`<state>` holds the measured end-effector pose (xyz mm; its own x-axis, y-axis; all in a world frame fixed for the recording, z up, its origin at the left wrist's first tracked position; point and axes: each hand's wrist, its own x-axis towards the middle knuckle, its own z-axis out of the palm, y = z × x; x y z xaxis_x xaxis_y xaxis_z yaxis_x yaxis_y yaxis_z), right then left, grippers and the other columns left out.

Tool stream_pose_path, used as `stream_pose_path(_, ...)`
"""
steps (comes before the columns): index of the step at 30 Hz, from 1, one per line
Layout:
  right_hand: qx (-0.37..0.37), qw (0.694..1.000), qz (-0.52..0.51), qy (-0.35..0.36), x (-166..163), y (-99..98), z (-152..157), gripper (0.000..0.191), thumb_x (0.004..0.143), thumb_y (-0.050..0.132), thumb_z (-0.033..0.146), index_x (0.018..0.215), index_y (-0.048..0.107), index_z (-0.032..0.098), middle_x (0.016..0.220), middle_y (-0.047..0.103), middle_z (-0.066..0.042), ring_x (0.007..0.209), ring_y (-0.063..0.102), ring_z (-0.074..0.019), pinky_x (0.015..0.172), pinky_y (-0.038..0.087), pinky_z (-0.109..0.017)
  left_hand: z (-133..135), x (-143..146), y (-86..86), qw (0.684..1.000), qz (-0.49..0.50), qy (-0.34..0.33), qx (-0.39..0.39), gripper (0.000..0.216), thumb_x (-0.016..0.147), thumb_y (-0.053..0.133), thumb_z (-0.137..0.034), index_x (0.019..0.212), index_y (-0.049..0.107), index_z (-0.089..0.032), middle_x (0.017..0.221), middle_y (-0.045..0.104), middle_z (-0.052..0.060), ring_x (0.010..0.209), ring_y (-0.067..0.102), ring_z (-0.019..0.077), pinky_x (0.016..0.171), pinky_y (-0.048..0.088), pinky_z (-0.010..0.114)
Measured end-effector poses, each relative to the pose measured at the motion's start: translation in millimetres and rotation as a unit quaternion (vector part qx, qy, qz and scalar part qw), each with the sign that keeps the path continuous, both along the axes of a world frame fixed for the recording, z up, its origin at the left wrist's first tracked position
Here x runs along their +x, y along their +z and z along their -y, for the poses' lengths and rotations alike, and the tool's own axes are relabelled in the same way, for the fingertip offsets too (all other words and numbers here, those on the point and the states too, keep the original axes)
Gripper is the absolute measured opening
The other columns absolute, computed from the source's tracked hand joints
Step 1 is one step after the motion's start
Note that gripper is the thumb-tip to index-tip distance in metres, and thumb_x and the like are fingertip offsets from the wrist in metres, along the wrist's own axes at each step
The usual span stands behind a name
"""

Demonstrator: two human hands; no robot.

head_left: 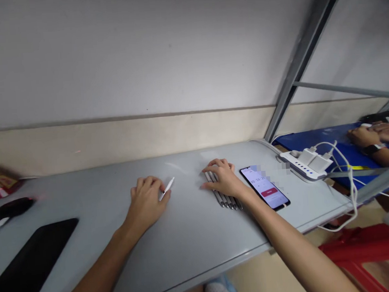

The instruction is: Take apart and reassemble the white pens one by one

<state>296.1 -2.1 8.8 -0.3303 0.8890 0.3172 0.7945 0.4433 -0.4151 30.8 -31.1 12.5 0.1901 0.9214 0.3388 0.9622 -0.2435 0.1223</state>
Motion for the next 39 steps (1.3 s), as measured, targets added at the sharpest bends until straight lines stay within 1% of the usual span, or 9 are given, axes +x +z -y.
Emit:
stream_pose_path(5, 0.024, 0.992, -0.093, 0.087, -12, 11.3, 12, 0.039, 0.087, 0.060, 0.049, 0.118, 0.063, 0.026, 0.111, 0.061, -0.008, 0.106, 0.051, -0.0222, 0.092, 0.034, -0.036, 9, 16, 4.9, 0.978, 0.144, -0.136, -0.064, 0.022, 0.092, 0.044, -0.039, 0.087, 0.054, -0.020, 0.080, 0.062, 0.000, 0.070, 0.056, 0.0149, 0.067, 0.041, 0.028)
stream_pose_path(8, -0.045, 0.977, -0.125, 0.166, -18, 14.1, 16, 0.041, 0.090, 0.054, 0.051, 0.116, 0.063, 0.021, 0.088, 0.066, -0.004, 0.080, 0.057, -0.0156, 0.075, 0.040, -0.027, 13, 23, 2.7, 0.960, 0.189, -0.192, -0.082, 0.021, 0.093, 0.044, -0.038, 0.091, 0.054, -0.021, 0.086, 0.063, 0.000, 0.075, 0.057, 0.0140, 0.067, 0.043, 0.026)
stream_pose_path(10, -0.078, 0.971, -0.122, 0.190, -22, 13.1, 16, 0.039, 0.092, 0.049, 0.051, 0.098, 0.069, 0.018, 0.071, 0.061, 0.000, 0.064, 0.051, -0.0123, 0.063, 0.036, -0.024, 14, 25, -0.1, 0.956, 0.197, -0.204, -0.072, 0.020, 0.094, 0.044, -0.037, 0.094, 0.055, -0.021, 0.091, 0.063, 0.002, 0.083, 0.059, 0.0154, 0.073, 0.045, 0.027)
stream_pose_path(14, -0.092, 0.970, -0.148, 0.172, -23, 9.1, 12, 0.040, 0.094, 0.046, 0.044, 0.072, 0.064, 0.016, 0.057, 0.049, 0.003, 0.056, 0.041, -0.0099, 0.056, 0.029, -0.024, 10, 23, -4.8, 0.960, 0.183, -0.209, -0.043, 0.019, 0.096, 0.041, -0.033, 0.101, 0.054, -0.021, 0.100, 0.063, 0.004, 0.095, 0.059, 0.0178, 0.084, 0.045, 0.031)
stream_pose_path(20, -0.150, 0.934, -0.300, 0.119, -17, 9.0, 7, 0.027, 0.090, 0.051, 0.041, 0.093, 0.064, 0.017, 0.066, 0.051, 0.002, 0.059, 0.044, -0.0107, 0.056, 0.033, -0.023, 3, 16, -5.1, 0.975, 0.157, -0.152, -0.044, 0.025, 0.096, 0.037, -0.038, 0.103, 0.054, -0.021, 0.096, 0.065, 0.004, 0.088, 0.061, 0.0193, 0.078, 0.046, 0.032)
stream_pose_path(27, -0.253, 0.906, -0.302, 0.155, -19, 9.8, 9, 0.050, 0.091, 0.043, 0.057, 0.068, 0.061, 0.016, 0.056, 0.045, 0.003, 0.052, 0.038, -0.0098, 0.053, 0.030, -0.025, 4, 17, 1.1, 0.987, 0.048, -0.149, 0.033, 0.029, 0.098, 0.029, -0.032, 0.098, 0.055, -0.020, 0.091, 0.062, 0.006, 0.086, 0.055, 0.0209, 0.079, 0.040, 0.035)
stream_pose_path(32, -0.321, 0.870, -0.340, 0.156, -20, 7.7, 8, 0.051, 0.088, 0.045, 0.061, 0.064, 0.055, 0.017, 0.053, 0.038, 0.004, 0.048, 0.032, -0.0092, 0.048, 0.025, -0.025, 6, 19, 2.6, 0.989, -0.037, -0.134, 0.054, 0.029, 0.096, 0.029, -0.023, 0.082, 0.054, -0.020, 0.079, 0.061, 0.005, 0.077, 0.051, 0.0218, 0.071, 0.036, 0.035)
stream_pose_path(34, -0.303, 0.881, -0.324, 0.165, -20, 9.6, 9, 0.048, 0.089, 0.046, 0.058, 0.065, 0.054, 0.017, 0.054, 0.038, 0.004, 0.049, 0.032, -0.0097, 0.048, 0.025, -0.025, 7, 19, 1.2, 0.989, -0.030, -0.130, 0.056, 0.028, 0.093, 0.030, -0.018, 0.076, 0.052, -0.020, 0.074, 0.060, 0.005, 0.074, 0.051, 0.0215, 0.070, 0.036, 0.035)
stream_pose_path(39, -0.103, 0.952, -0.242, 0.157, -22, 14.3, 14, 0.028, 0.092, 0.049, 0.042, 0.087, 0.065, 0.019, 0.075, 0.059, 0.000, 0.068, 0.048, -0.0128, 0.063, 0.036, -0.024, 4, 17, -4.6, 0.993, 0.049, -0.105, 0.012, 0.028, 0.093, 0.030, -0.022, 0.074, 0.050, -0.020, 0.067, 0.055, 0.002, 0.064, 0.050, 0.0186, 0.062, 0.035, 0.031)
